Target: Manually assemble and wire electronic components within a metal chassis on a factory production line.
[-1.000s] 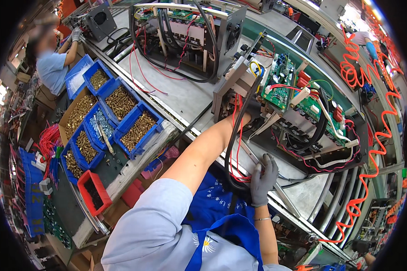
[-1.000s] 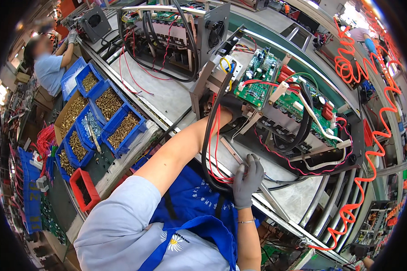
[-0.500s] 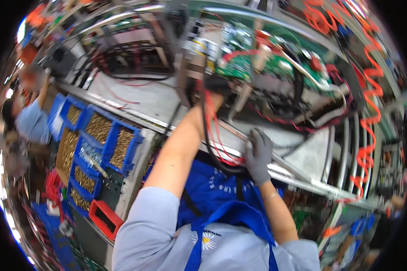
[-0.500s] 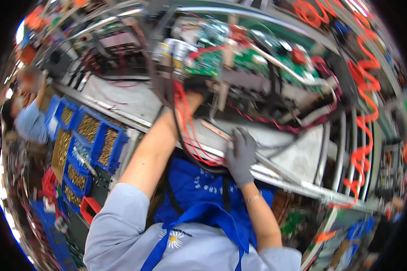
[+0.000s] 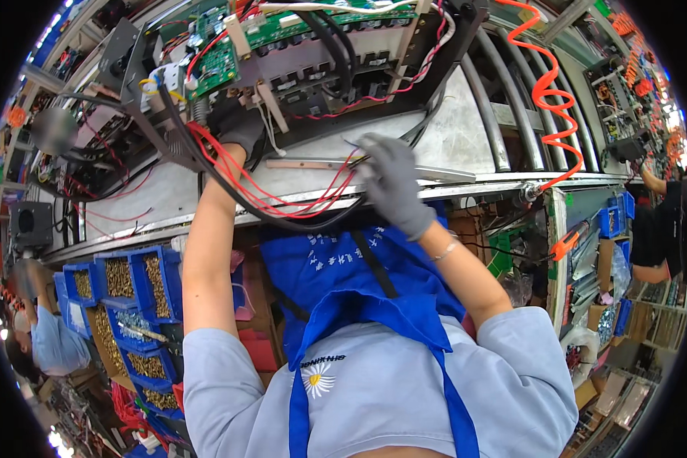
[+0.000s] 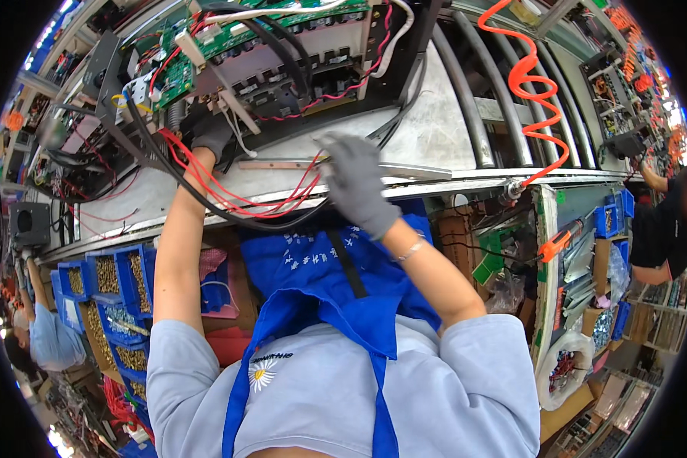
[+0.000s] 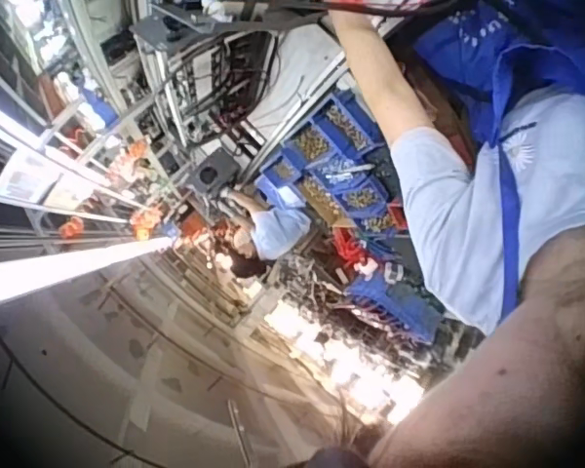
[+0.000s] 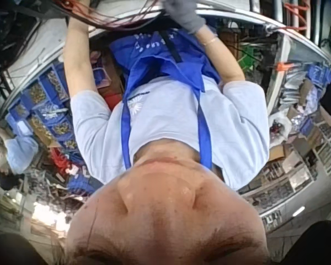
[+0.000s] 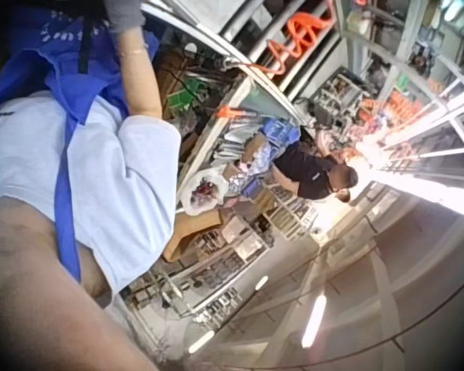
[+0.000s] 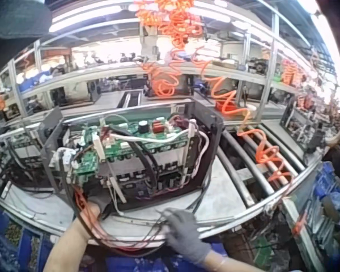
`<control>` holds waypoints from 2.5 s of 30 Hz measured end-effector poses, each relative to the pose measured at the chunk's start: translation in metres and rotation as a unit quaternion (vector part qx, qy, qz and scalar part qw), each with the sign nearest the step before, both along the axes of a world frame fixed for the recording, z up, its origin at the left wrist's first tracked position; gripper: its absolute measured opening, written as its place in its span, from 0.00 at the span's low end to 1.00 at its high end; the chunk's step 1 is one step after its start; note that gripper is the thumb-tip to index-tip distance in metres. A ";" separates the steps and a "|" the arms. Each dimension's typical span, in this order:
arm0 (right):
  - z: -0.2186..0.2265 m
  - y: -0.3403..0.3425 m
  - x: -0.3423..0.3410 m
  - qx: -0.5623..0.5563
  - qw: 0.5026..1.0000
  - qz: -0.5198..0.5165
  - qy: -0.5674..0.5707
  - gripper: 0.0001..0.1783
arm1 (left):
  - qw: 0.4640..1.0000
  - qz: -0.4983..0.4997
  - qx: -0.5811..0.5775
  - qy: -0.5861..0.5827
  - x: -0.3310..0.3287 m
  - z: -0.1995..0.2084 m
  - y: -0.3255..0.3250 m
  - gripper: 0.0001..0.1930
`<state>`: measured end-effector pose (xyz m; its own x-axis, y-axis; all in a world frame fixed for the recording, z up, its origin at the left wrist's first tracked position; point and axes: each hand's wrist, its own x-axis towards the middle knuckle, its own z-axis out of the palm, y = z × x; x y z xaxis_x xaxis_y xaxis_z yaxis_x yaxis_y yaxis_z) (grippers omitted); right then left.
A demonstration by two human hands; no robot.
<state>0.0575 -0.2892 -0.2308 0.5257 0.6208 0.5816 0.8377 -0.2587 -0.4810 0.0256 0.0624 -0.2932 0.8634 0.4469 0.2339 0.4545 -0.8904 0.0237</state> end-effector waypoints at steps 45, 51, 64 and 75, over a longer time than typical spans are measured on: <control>0.118 -0.246 0.012 0.238 0.917 -0.207 0.245 0.19 | 0.932 -0.184 0.270 -0.155 0.026 0.224 -0.146 0.31; 0.131 -0.182 0.018 0.229 0.911 -0.184 0.289 0.20 | 0.919 -0.249 0.245 -0.184 0.055 0.273 -0.174 0.36; 0.168 -0.141 0.011 0.145 0.879 0.053 0.450 0.22 | 0.877 -0.395 0.204 -0.182 0.096 0.235 -0.175 0.32; 0.218 -0.050 0.067 0.069 0.983 0.112 -0.125 0.17 | 0.875 -0.298 0.287 -0.251 0.105 0.179 -0.160 0.28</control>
<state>0.1245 -0.3396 -0.0127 0.2156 0.6109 0.7618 0.9625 -0.0014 -0.2712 0.1302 -0.0975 -0.1137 0.6265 -0.3636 0.6894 -0.0338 -0.8964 -0.4420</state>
